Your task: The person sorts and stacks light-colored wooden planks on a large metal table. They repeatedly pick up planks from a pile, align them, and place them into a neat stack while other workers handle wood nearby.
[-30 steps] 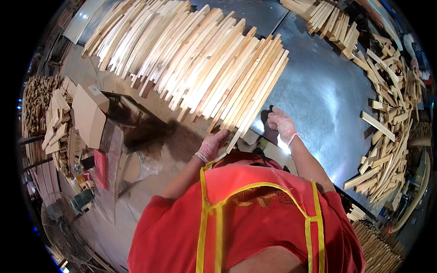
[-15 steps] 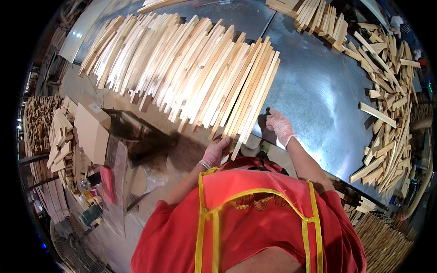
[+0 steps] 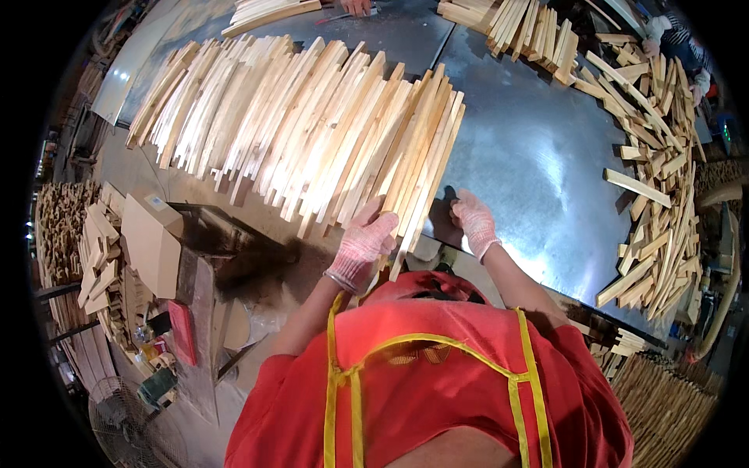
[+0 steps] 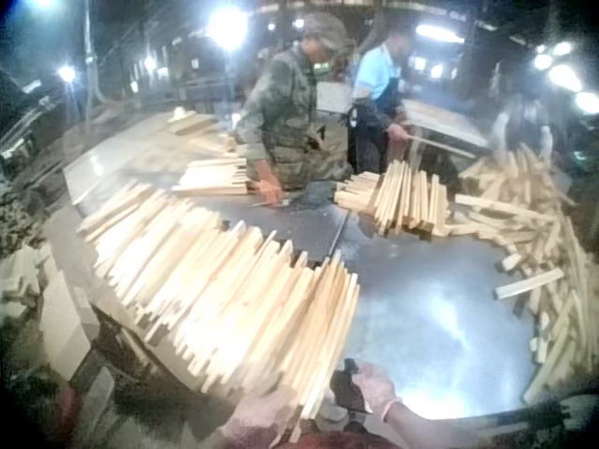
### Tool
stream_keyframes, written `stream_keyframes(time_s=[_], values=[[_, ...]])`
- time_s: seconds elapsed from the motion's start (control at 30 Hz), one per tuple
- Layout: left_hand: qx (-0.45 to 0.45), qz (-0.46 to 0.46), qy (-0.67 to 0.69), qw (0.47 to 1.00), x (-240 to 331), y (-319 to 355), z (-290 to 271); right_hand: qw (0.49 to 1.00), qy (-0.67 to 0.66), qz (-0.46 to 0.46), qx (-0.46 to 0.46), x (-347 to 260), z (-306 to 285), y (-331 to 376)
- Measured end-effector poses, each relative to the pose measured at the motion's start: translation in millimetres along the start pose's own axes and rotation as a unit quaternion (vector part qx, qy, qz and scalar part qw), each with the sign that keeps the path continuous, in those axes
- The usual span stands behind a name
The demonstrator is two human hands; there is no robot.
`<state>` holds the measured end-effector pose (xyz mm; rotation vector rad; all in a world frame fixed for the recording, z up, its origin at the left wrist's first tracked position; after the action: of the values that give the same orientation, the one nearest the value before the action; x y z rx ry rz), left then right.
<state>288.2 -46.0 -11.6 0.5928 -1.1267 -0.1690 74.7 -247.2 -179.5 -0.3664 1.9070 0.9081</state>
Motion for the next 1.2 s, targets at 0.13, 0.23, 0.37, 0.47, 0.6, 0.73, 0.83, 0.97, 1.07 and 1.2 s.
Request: stream_keyframes(time_s=[0.13,0.23,0.37,0.47,0.6,0.73,0.83,0.97,1.07,1.2], values=[[-0.023,0.024,-0.064,0.997,-13,24,19,0.966,-0.228,0.098,-0.066,-56,41,55],[-0.053,0.142,-0.088,0.985,-43,25,41,0.927,-0.36,0.076,-0.075,-53,47,57],[-0.21,-0.132,-0.199,0.948,-39,27,95,0.803,-0.595,0.037,-0.011,-88,23,69],[-0.236,-0.04,-0.427,0.872,-60,6,103,0.93,-0.353,0.105,0.014,-31,-2,45],[-0.176,-0.092,-0.317,0.928,-59,37,64,0.961,0.162,0.209,-0.084,-80,6,34],[-0.152,-0.207,-0.188,0.948,-89,88,24,0.977,0.091,0.139,-0.133,-114,46,33],[-0.074,-0.22,0.014,0.973,-184,89,-29,0.986,-0.019,0.082,-0.147,-107,70,36],[0.033,-0.167,0.057,0.984,-181,62,-55,0.976,-0.111,0.144,-0.116,-91,91,68],[0.011,-0.134,0.173,0.976,-181,36,-53,0.966,-0.157,0.195,-0.067,-88,91,79],[0.026,-0.114,0.233,0.965,-172,17,-37,0.958,-0.225,0.162,-0.068,-44,118,82]])
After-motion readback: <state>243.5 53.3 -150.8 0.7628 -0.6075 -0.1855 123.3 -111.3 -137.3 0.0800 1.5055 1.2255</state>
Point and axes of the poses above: each hand's wrist, its own y-axis away from the middle knuckle, its own z-axis out of the palm, x = y × z, the point moved 8 cm from there along -y, towards the middle knuckle, and after that the axes turned 13 degrees about -x, right-handed, at the moved point
